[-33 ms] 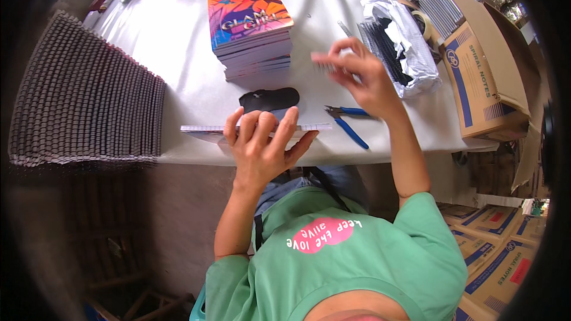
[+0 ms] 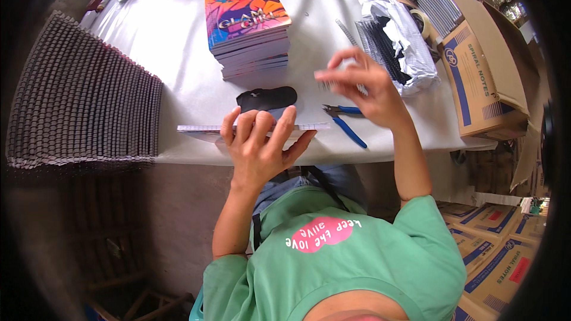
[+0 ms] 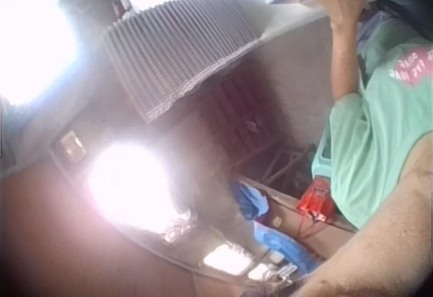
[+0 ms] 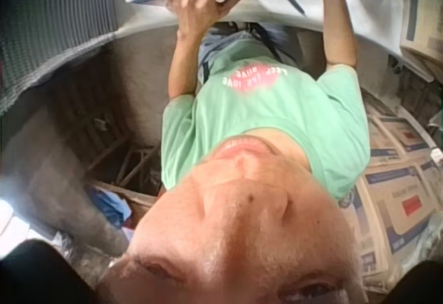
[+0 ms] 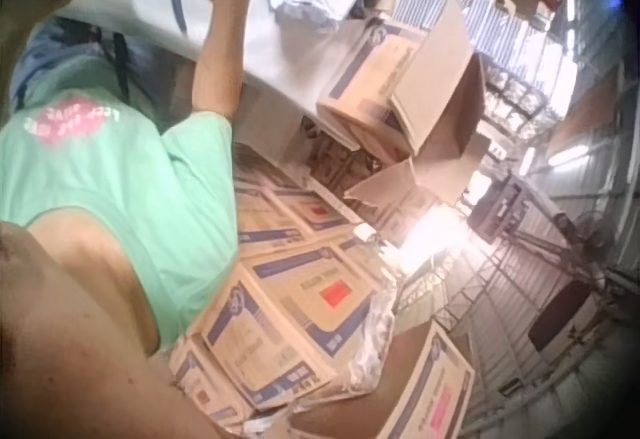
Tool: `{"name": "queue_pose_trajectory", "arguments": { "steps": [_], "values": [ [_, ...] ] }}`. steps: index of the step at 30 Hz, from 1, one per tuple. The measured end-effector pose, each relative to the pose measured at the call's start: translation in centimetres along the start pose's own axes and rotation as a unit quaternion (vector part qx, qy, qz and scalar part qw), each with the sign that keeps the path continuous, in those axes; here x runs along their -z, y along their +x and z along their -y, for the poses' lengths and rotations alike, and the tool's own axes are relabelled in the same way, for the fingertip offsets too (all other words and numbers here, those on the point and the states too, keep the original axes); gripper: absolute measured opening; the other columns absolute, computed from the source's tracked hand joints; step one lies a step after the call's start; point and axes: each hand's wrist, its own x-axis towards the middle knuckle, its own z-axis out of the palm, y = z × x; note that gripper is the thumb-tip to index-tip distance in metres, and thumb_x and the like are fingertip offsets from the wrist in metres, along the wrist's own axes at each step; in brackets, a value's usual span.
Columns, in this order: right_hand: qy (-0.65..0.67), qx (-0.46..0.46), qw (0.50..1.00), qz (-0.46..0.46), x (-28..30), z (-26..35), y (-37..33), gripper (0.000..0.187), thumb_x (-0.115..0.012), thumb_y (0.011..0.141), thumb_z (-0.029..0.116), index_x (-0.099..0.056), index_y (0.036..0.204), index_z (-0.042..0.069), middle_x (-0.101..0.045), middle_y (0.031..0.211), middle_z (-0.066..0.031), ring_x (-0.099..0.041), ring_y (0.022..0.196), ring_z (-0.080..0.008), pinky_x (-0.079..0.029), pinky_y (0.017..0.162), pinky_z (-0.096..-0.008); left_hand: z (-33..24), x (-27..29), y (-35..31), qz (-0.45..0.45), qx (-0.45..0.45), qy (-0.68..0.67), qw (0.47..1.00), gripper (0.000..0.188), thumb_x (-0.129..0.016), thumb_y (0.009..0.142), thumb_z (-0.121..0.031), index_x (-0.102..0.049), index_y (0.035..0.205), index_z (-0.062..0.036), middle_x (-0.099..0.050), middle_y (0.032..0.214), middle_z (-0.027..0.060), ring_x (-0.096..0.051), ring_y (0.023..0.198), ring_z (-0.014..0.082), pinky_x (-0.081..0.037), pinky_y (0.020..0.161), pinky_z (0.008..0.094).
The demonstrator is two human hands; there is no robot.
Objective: The person assembles spiral-bound notebooks by inserting metal coils into pre-punched holes, using pliers to secure the ends. They handle multiple notebooks, stacking completed units and retrieving new ones from a nearby box.
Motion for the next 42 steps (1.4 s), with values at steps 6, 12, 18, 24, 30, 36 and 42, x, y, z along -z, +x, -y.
{"name": "queue_pose_trajectory", "arguments": {
  "steps": [6,12,18,24,30,36,42],
  "values": [
    [0.102,-0.039,0.994,0.015,0.3,0.8,-3.3,0.025,-0.068,0.075,-0.005,-0.07,0.097,0.008,-0.061,0.088,-0.0056,-0.059,0.077,-0.0142,-0.048,0.068,-0.0262,-0.3,-0.5,0.6,-0.003,0.013,-0.016,1.0,0.036,-0.077,0.063,-0.04,-0.068,0.09,-0.0176,-0.044,0.065,-0.0019,-0.046,0.07,0.0169,-0.031,0.09,0.0378],
    [0.142,-0.017,0.99,0.002,-0.9,0.8,-2.7,0.025,-0.068,0.074,-0.007,-0.071,0.095,0.006,-0.062,0.089,-0.0059,-0.06,0.078,-0.0147,-0.05,0.068,-0.0252,-0.3,-0.2,0.8,0.001,0.02,-0.019,1.0,0.035,-0.077,0.062,-0.041,-0.068,0.086,-0.018,-0.046,0.067,-0.0015,-0.046,0.07,0.0174,-0.031,0.088,0.0375],
    [0.16,-0.018,0.984,0.073,-0.1,0.8,-2.0,0.026,-0.068,0.073,-0.008,-0.071,0.095,0.005,-0.063,0.085,-0.0063,-0.06,0.076,-0.0145,-0.05,0.067,-0.0249,-0.4,0.2,1.1,0.014,0.03,-0.035,0.999,0.03,-0.077,0.061,-0.039,-0.065,0.079,-0.0176,-0.045,0.067,-0.0013,-0.045,0.07,0.0181,-0.032,0.087,0.0373],
    [0.174,-0.043,0.974,0.139,1.2,0.5,-2.4,0.03,-0.069,0.071,-0.009,-0.071,0.097,0.005,-0.063,0.079,-0.0072,-0.061,0.072,-0.0155,-0.051,0.064,-0.0257,-0.8,0.3,1.2,0.01,0.045,-0.058,0.997,0.026,-0.075,0.061,-0.036,-0.058,0.066,-0.0172,-0.044,0.067,-0.0013,-0.045,0.07,0.0189,-0.033,0.087,0.0377],
    [0.111,0.053,0.983,0.136,1.3,1.0,-2.7,0.026,-0.067,0.075,-0.004,-0.07,0.099,0.006,-0.063,0.075,-0.0068,-0.059,0.059,-0.0143,-0.046,0.054,-0.0236,-1.1,0.4,1.0,0.023,0.056,-0.072,0.996,0.027,-0.073,0.061,-0.037,-0.056,0.063,-0.0163,-0.046,0.068,-0.0006,-0.047,0.073,0.0191,-0.031,0.092,0.0389],
    [0.09,-0.158,0.966,0.184,1.1,3.5,-2.6,0.026,-0.054,0.09,0.007,-0.061,0.115,0.007,-0.057,0.061,-0.0031,-0.052,0.051,-0.0086,-0.042,0.05,-0.0228,-1.2,-0.6,0.8,-0.014,0.062,-0.019,0.998,0.032,-0.073,0.061,-0.043,-0.055,0.063,-0.0159,-0.047,0.07,0.0007,-0.052,0.083,0.0201,-0.016,0.106,0.0483],
    [0.001,-0.048,0.999,-0.009,-0.4,3.2,-4.1,0.037,-0.068,0.075,0.001,-0.059,0.111,0.008,-0.057,0.075,-0.0078,-0.053,0.063,-0.0143,-0.045,0.055,-0.0284,-1.4,-1.6,0.2,-0.065,0.087,-0.002,0.994,0.04,-0.074,0.06,-0.051,-0.054,0.063,-0.017,-0.048,0.078,0.0013,-0.052,0.106,0.0238,0.004,0.11,0.0522]
  ]
}}
